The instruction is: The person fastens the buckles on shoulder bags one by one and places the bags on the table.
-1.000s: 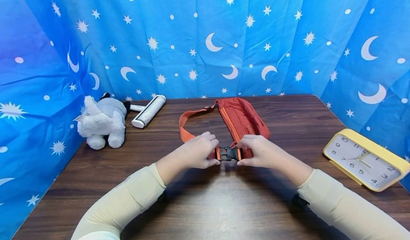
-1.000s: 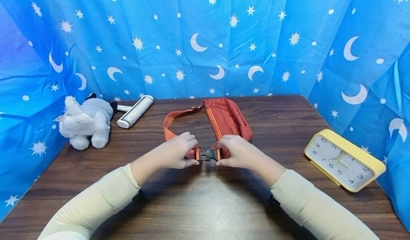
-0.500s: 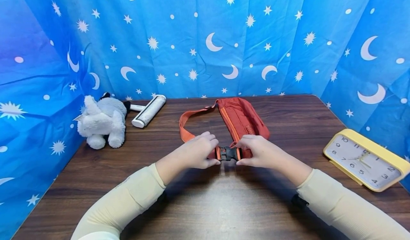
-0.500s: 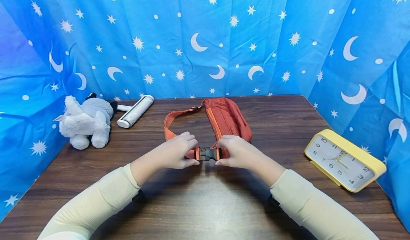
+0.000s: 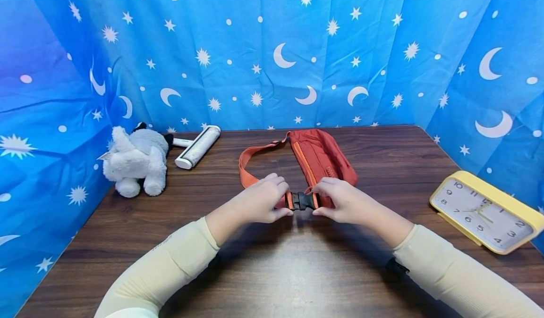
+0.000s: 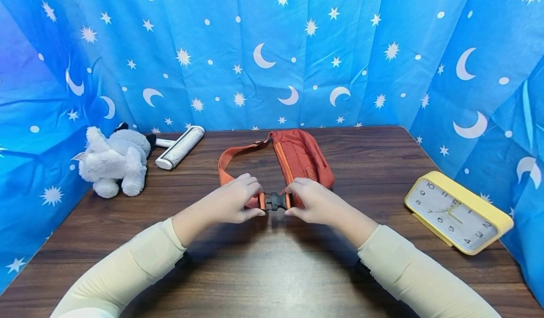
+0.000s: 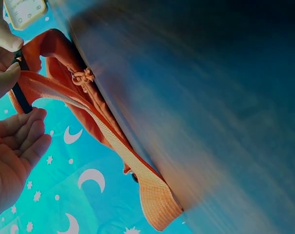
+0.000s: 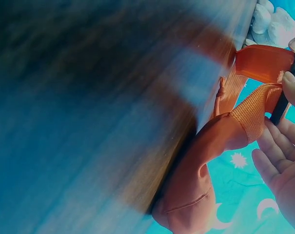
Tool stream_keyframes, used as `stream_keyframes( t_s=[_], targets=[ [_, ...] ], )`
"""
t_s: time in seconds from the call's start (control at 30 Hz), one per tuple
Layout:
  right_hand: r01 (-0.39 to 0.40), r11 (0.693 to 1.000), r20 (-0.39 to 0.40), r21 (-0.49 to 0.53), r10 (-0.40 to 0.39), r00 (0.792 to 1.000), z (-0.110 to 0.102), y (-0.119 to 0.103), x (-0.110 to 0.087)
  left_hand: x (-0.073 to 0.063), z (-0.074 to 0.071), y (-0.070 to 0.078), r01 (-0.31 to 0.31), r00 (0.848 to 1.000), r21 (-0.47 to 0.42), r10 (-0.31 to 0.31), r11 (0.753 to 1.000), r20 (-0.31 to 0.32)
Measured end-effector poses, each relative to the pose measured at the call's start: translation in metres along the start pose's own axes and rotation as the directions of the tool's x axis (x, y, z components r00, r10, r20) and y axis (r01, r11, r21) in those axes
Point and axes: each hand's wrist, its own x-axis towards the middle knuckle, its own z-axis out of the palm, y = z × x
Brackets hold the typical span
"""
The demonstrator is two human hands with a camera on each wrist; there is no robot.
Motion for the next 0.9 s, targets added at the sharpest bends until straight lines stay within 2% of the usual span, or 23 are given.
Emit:
stream_keyframes(
  t_s=[0.23,0.67,0.9],
  targets=[
    [0.042,0.999,-0.043,-0.016,-0.043,0.998,0.0013,0.0023,0.0009,0.0009,-0.0033,-0.0007,0.013,1.000,-0.011,-0.013,1.000,-0.004],
    [0.062,0.998,-0.084,-0.013,-0.063,0.994,-0.0018,0.0036,0.0037,0.0024,-0.0065,-0.0006,0.022,0.999,-0.042,-0.024,0.999,-0.041],
    [0.073,0.997,-0.088,-0.003,-0.073,0.993,-0.0022,0.0030,0.0036,0.0026,-0.0071,0.0001,0.038,0.999,-0.040,-0.039,0.998,-0.022]
  ],
)
